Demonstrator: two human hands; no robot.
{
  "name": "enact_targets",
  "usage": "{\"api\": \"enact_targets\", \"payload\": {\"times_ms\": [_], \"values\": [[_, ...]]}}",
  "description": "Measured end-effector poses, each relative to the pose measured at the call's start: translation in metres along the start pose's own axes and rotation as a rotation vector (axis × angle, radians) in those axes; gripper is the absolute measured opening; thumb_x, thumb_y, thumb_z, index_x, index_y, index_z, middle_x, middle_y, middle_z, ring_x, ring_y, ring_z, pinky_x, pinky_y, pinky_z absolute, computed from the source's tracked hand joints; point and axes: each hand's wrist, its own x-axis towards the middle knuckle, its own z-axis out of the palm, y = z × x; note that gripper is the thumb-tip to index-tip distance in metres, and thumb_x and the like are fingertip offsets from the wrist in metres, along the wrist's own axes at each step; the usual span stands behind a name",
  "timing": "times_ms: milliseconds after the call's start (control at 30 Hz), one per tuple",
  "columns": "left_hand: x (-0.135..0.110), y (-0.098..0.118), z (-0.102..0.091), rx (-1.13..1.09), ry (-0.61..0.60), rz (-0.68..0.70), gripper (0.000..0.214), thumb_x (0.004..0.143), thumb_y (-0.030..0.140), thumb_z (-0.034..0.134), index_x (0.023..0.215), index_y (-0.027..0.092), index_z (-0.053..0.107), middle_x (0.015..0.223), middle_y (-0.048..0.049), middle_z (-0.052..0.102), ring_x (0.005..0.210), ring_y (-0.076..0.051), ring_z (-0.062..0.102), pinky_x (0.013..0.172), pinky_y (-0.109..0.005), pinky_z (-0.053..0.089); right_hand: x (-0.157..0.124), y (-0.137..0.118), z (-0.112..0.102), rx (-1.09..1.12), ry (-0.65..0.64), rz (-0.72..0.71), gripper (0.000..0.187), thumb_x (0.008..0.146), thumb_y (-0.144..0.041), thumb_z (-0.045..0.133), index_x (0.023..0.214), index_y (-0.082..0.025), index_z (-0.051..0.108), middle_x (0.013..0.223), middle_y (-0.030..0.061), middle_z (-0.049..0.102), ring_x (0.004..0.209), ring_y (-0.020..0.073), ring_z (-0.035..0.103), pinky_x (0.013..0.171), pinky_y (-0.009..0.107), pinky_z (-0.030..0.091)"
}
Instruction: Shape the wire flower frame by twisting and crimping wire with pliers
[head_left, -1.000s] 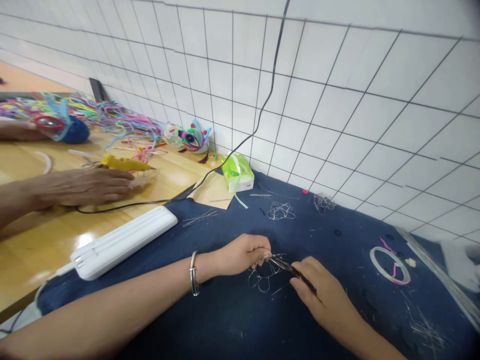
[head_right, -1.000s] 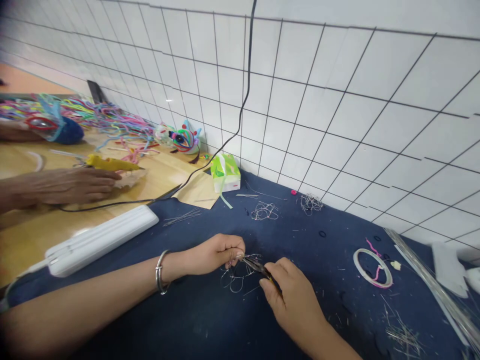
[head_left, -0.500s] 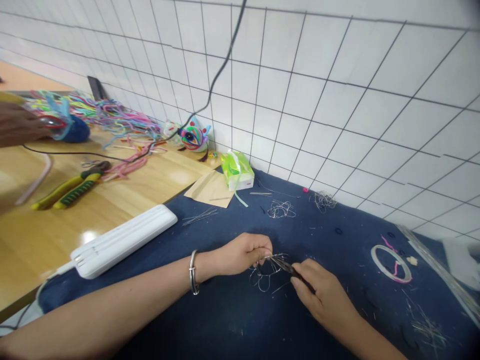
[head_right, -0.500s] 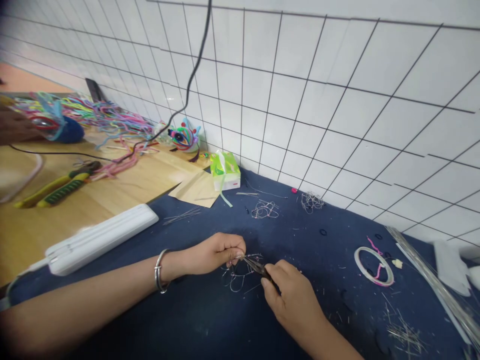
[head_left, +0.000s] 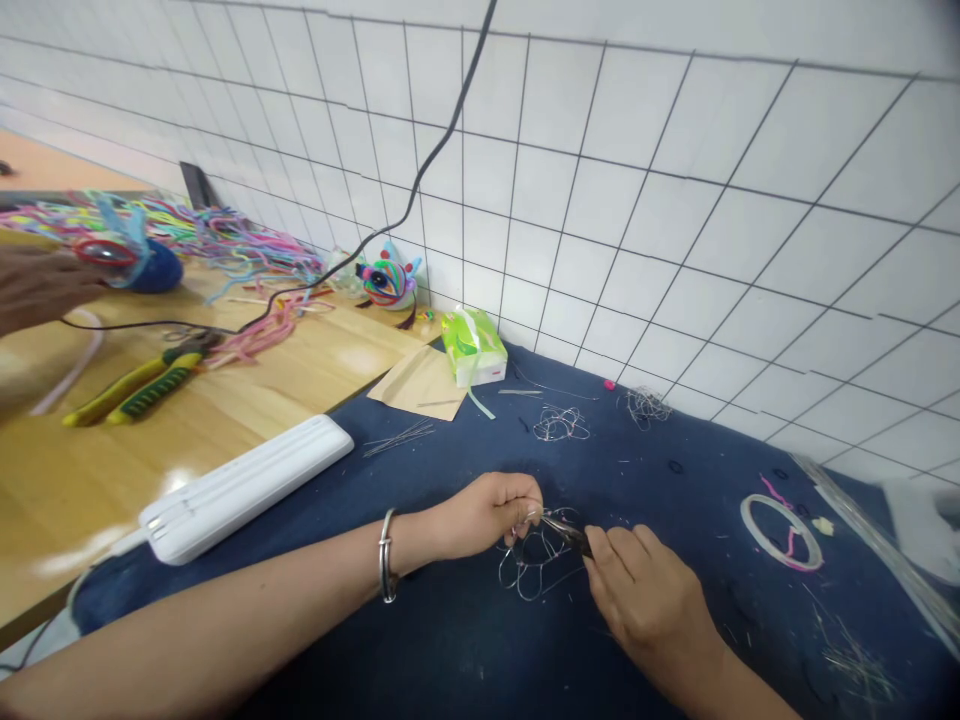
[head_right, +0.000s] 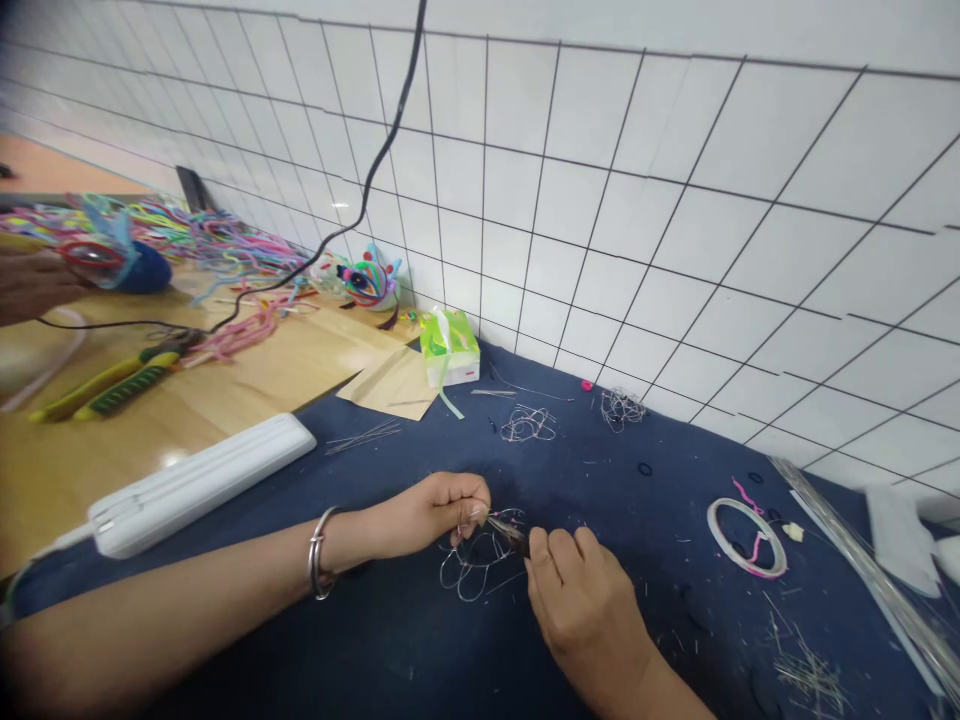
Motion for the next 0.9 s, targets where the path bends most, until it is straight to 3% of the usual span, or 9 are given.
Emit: {"api": "enact_targets", "payload": {"times_ms": [167,400,533,667,900], "values": [[0.0,0.004,0.002,-0.054,-0.007,-0.043,0.021,0.083,0.031,0.045,0.072,0.014,0.05,0.059,0.0026,0.047,0.052,-0.008,0.045,0.053,-0.021,0.041,-0.003,0.004,-0.002,-0.168,0.018,-0.092,0.038,0.077,-0.015,0.058,0.114,-0.009,0.054,0.076,0.0054,0.058,0.064,0.0161,0.047,0.057,0.033,0.039],[0.001,0.004,0.002,-0.069,0.009,-0.097,0.02,0.081,0.029,0.047,0.07,0.013,0.051,0.057,0.0028,0.046,0.051,-0.008,0.043,0.05,-0.02,0.039,0.001,0.011,-0.006,-0.187,0.016,-0.213,0.039,0.076,-0.013,0.058,0.114,-0.008,0.054,0.079,0.006,0.058,0.064,0.0163,0.046,0.053,0.033,0.036],[0.002,0.002,-0.001,-0.068,0.064,-0.062,0.02,0.082,0.031,0.047,0.073,0.014,0.05,0.059,0.003,0.045,0.053,-0.008,0.043,0.051,-0.019,0.039,0.004,0.009,-0.004,-0.086,0.007,-0.166,0.033,0.076,-0.014,0.058,0.109,-0.009,0.056,0.075,0.0059,0.058,0.067,0.0176,0.048,0.057,0.034,0.039],[0.001,0.001,-0.003,-0.048,0.046,-0.012,0.021,0.083,0.032,0.047,0.073,0.014,0.05,0.061,0.0027,0.046,0.056,-0.008,0.044,0.054,-0.02,0.04,0.005,0.006,-0.001,0.024,0.047,-0.065,0.027,0.079,-0.019,0.057,0.103,-0.008,0.058,0.08,0.0097,0.059,0.077,0.0214,0.052,0.062,0.035,0.042],[0.0,0.002,-0.003,0.032,0.027,0.041,0.023,0.085,0.033,0.045,0.073,0.014,0.05,0.062,0.0029,0.046,0.056,-0.008,0.044,0.055,-0.019,0.039,0.005,0.004,-0.001,-0.001,0.048,0.011,0.026,0.079,-0.019,0.056,0.103,-0.009,0.059,0.082,0.0102,0.059,0.079,0.0215,0.053,0.067,0.036,0.044]]}}
